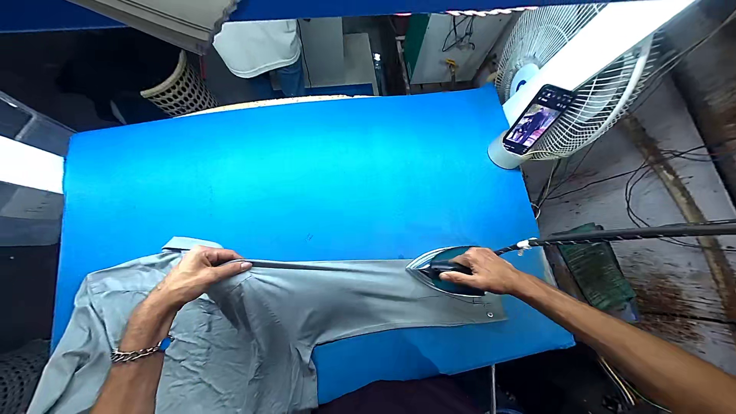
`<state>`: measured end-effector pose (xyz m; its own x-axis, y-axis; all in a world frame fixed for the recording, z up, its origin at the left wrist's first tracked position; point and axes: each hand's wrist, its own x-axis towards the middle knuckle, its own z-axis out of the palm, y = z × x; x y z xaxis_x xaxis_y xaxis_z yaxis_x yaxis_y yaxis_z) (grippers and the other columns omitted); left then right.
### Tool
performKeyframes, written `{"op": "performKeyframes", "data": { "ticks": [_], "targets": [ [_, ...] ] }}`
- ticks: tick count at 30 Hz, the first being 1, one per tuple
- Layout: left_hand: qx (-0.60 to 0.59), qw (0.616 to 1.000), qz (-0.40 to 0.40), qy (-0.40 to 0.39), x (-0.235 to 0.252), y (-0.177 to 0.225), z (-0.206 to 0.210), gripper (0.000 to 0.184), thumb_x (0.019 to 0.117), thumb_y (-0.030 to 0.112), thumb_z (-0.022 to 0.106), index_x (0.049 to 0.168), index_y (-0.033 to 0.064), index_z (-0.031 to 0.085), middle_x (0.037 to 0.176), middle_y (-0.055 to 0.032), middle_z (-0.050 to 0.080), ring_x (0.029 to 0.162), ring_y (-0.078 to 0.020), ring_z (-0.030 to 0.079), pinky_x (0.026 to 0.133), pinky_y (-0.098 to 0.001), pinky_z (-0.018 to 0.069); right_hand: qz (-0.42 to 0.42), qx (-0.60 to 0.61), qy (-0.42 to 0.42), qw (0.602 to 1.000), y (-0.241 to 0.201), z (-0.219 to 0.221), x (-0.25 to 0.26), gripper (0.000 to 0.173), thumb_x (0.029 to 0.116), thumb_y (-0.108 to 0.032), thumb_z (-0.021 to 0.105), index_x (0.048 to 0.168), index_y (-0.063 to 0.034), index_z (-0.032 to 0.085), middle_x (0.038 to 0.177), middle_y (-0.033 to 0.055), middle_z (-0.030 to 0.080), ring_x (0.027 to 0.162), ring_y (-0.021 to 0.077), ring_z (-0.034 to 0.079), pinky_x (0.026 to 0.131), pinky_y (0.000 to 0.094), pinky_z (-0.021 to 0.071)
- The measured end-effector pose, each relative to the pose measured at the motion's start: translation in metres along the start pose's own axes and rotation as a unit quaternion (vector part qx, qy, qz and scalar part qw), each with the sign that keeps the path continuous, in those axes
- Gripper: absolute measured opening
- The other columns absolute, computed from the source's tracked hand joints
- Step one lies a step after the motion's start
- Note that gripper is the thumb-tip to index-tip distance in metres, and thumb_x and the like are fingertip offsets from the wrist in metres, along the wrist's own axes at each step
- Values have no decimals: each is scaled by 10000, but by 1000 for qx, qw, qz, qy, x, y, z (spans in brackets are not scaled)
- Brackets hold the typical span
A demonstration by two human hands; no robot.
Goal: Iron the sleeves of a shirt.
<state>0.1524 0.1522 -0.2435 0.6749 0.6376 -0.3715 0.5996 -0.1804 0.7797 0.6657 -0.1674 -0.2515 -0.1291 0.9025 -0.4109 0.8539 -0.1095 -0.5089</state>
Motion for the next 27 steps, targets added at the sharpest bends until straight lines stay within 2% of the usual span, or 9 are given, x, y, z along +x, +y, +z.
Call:
{"op": "performKeyframes", "data": {
  "ticks": [6,9,14,16,18,20,21,24,27],
  "targets": [
    [37,997,-46,47,1,-5,6,170,935,164,738,773,118,769,689,-23,711,607,-140,639,605,-391,531,212,156,141,954,89,2,-123,664,953,-713,448,681,-135,629,549,10,536,480,167,539,476,417,471],
    [98,993,-56,36,-7,-11,11,194,930,232,758,779,110,752,663,-33,679,610,-160,625,622,-444,510,340,243,256,872,119,-2,-176,632,1051,-552,474,772,-11,640,568,88,545,444,211,514,452,416,478],
    [192,975,-111,-18,-24,-11,17,295,817,205,872,1047,71,745,879,-107,732,829,-265,699,806,-553,546,474,352,411,695,196,-11,-219,655,996,-698,454,728,-109,548,542,-17,479,399,114,445,407,336,460],
    [234,963,-132,-10,-31,-8,22,347,804,182,887,1075,35,729,911,-157,723,871,-324,695,838,-595,531,481,289,412,717,213,-12,-228,682,1021,-678,417,787,-62,590,603,39,532,455,162,509,456,377,499],
    [267,954,-132,16,-39,-2,25,295,789,143,891,999,13,730,857,-181,705,830,-356,684,798,-619,524,488,112,379,778,201,-21,-229,623,1078,-524,447,1054,58,670,906,257,678,770,391,669,710,614,536],
    [292,947,-132,34,-44,1,24,248,789,137,881,926,17,713,816,-178,685,809,-361,674,776,-623,517,447,-42,361,818,178,-31,-216,566,979,-274,697,1364,103,524,1292,401,555,1202,589,542,1050,781,324],
    [296,945,-129,43,-49,2,24,234,793,135,875,913,22,708,809,-175,681,805,-360,673,770,-626,513,397,-82,370,836,164,-31,-203,639,912,-223,761,1395,99,494,1342,404,520,1258,603,493,1097,788,260],
    [292,948,-104,76,-58,14,18,191,810,99,850,934,29,723,835,-164,695,826,-357,678,785,-636,513,237,-12,324,916,119,3,-138,696,848,-325,837,1404,-19,552,1403,245,562,1296,438,547,1072,659,441],
    [309,943,-59,108,-62,29,8,157,804,25,822,909,29,705,805,-155,670,787,-355,658,741,-623,506,112,21,207,972,83,54,-77,964,690,-507,914,1463,-81,526,1460,168,548,1358,350,518,1113,563,441]
  ]
}}
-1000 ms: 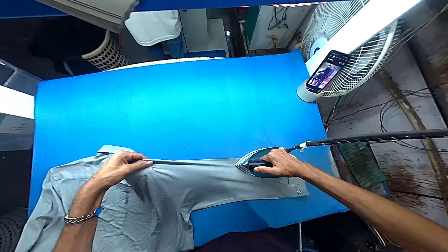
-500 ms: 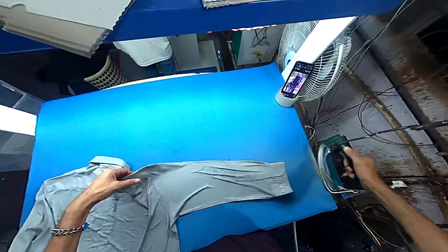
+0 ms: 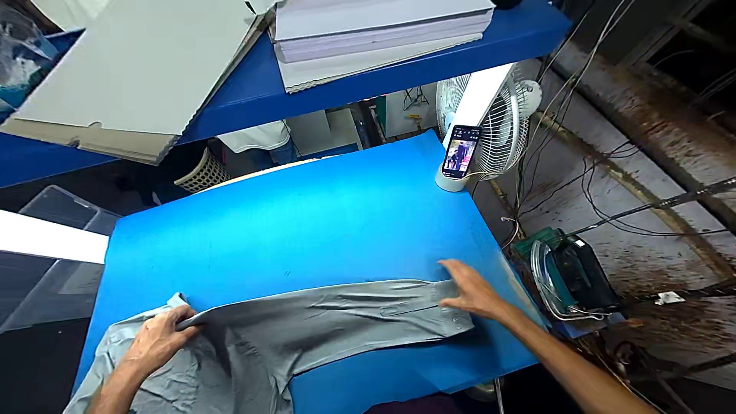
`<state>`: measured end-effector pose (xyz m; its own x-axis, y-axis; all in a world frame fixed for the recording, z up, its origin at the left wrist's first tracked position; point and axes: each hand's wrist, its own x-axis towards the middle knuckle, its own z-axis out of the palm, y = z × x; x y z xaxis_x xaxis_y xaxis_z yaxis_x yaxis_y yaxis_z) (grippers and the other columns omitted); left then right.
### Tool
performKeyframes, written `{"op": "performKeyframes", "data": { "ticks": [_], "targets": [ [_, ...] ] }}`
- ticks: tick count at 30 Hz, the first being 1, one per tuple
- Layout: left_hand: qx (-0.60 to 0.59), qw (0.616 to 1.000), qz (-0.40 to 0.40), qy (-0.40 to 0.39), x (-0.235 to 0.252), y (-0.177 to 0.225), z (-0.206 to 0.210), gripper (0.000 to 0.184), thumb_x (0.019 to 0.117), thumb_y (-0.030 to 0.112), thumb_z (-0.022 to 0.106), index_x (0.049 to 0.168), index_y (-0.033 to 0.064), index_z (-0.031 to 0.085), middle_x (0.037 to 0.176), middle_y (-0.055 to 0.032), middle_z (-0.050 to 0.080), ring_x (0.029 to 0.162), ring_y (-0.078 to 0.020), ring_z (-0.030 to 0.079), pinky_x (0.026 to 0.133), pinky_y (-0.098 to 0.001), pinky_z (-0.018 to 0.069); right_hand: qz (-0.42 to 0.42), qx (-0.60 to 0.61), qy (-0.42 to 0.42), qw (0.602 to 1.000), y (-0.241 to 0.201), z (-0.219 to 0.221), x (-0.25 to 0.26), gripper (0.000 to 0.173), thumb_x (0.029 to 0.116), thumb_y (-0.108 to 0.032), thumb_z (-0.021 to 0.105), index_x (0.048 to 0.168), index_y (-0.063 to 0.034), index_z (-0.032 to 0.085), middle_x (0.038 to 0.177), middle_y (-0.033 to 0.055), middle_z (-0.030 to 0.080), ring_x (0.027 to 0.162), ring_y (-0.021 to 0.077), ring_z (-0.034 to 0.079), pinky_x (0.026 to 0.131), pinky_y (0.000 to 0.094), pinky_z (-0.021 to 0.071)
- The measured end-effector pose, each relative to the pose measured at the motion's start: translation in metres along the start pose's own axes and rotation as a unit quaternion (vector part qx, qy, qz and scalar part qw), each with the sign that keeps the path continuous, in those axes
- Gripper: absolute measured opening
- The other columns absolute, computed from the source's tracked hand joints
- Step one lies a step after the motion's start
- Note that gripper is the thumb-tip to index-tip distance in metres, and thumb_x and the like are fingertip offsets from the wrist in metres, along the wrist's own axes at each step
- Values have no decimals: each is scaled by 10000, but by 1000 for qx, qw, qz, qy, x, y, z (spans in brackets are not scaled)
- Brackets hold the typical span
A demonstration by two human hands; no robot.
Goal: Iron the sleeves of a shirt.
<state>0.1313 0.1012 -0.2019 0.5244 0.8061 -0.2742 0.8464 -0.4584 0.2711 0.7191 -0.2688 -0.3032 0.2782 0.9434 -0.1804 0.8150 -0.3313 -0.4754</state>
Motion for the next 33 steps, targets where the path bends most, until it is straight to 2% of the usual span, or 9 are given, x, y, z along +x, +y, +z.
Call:
{"op": "performKeyframes", "data": {
  "ticks": [2,5,8,12,18,24,27,30,33],
  "targets": [
    [3,1000,5,19,-7,15,-17,153,812,-14,810,907,28,698,788,-152,667,761,-352,655,711,-608,497,-36,-58,-27,997,-18,26,2,974,601,-608,911,1372,-98,602,1271,167,628,1196,363,587,995,574,471],
    [-15,999,2,43,-21,22,-27,139,821,-36,794,900,26,698,784,-144,670,748,-334,654,709,-588,502,-43,-88,-108,989,-27,36,-3,710,683,-574,873,1177,-101,687,1128,156,672,1105,359,623,955,574,473],
    [-32,997,10,65,-31,14,-22,152,799,-41,782,888,47,696,743,-104,655,703,-292,639,669,-557,497,-24,-79,-199,976,-34,25,-8,586,763,-539,831,1099,-73,715,1107,155,678,1108,348,620,968,570,443],
    [-13,998,0,56,-37,4,-9,129,817,-22,775,905,33,698,746,-133,645,714,-321,637,676,-585,497,-9,-96,-212,973,-49,15,-23,753,712,-566,865,1257,-97,640,1195,151,671,1143,341,627,994,580,447],
    [51,990,-92,-94,-27,-11,11,153,967,108,674,895,-17,727,882,-238,694,902,-430,671,839,-655,493,-18,-120,-214,969,-54,25,-38,333,815,-247,781,1092,-70,727,1198,179,659,1177,370,595,1012,573,429],
    [12,979,-134,156,-18,10,-62,137,962,12,619,981,-95,702,1007,-394,651,1007,-604,616,850,-798,429,12,45,-315,948,-127,39,-51,393,834,-265,775,1154,-70,656,1083,202,687,1048,411,656,820,660,504],
    [-65,940,-144,303,-27,48,-127,268,1049,75,502,1166,-141,609,1155,-396,617,1109,-536,608,946,-708,447,1,82,-202,976,-174,42,-31,234,840,-203,715,1031,-73,675,960,161,693,941,361,677,757,608,512],
    [-175,879,-322,306,-85,175,-171,288,1047,8,452,1265,-112,597,1217,-235,654,1109,-229,620,1019,-352,447,-5,75,62,995,-176,28,-6,151,851,-94,759,996,-83,718,913,113,713,837,310,708,696,562,577],
    [-243,884,-321,238,-145,233,-176,115,956,-180,465,1018,-188,562,831,-131,608,760,-71,602,735,-146,501,10,3,230,973,-127,4,7,175,831,7,759,992,-23,695,954,182,698,881,387,695,720,603,566]
  ]
}}
